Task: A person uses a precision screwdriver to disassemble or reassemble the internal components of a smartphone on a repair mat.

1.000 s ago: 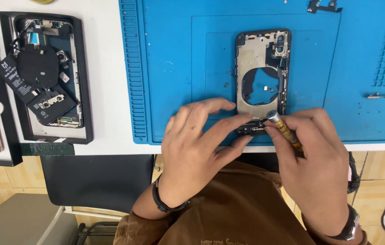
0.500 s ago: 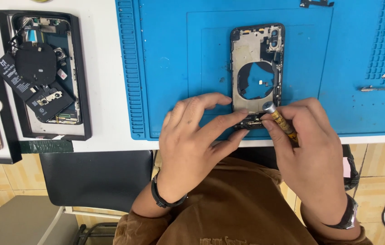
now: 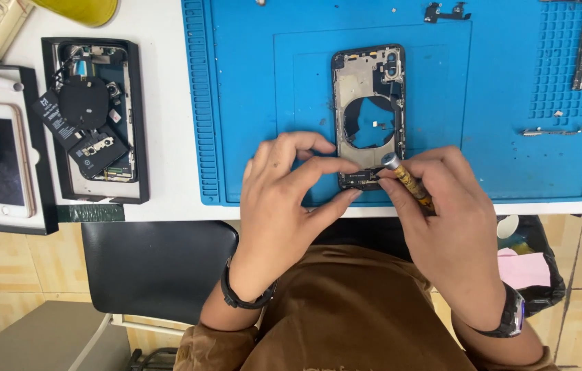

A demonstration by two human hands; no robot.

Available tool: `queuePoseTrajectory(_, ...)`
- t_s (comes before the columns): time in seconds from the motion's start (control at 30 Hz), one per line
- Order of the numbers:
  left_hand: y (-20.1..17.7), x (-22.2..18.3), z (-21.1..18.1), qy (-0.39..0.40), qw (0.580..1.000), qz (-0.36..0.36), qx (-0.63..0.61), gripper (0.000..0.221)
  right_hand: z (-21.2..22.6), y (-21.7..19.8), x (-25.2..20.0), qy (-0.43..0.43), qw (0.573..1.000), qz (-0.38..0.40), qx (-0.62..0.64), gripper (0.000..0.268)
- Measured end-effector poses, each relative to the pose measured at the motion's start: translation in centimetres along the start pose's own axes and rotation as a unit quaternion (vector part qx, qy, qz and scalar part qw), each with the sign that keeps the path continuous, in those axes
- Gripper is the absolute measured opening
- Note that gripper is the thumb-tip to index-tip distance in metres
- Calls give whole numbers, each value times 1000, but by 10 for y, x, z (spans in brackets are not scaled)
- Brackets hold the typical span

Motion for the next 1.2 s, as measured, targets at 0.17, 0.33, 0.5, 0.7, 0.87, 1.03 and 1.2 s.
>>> queuePoseTrajectory(0.17, 2, 2, 2, -23, 999, 25, -27, 16, 2, 2, 1, -4, 1000, 15, -3, 15)
queuePoseTrajectory(0.33, 3, 1, 4, -27, 999, 23, -40, 8, 0, 2, 0, -1, 1000, 12, -9, 17)
queuePoseTrajectory(0.5, 0, -1, 2, -6, 999, 2, -45, 8, -7, -1, -1, 5, 1000, 9, 13, 19)
queuePoseTrajectory(0.7, -3, -2, -1, 5, 998, -23, -56, 5, -13, -3, -1, 39, 999, 3, 30, 14)
queuePoseTrajectory(0.87, -12, -3, -4, 14, 989, -50, -137, 6, -3, -12, -1, 0, 995, -41, 89, 11)
queuePoseTrajectory(1.03, -19, -12, -21, 29, 990, -57, -123, 7, 17, -18, -17, -148, 983, -46, 98, 22)
queuePoseTrajectory(1.2, -14, -29, -33, -8, 991, -45, -124, 11, 35, -25, -38, -248, 969, -23, 1, 32)
Point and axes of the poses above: each hand's wrist, its own x-axis towards the middle knuckle, its own y-axis out of the palm, z = x × y, the point moved 9 cm from there along x, towards the middle knuckle, and after that the axes turned 7 degrees about -y, right-handed, at the moved point
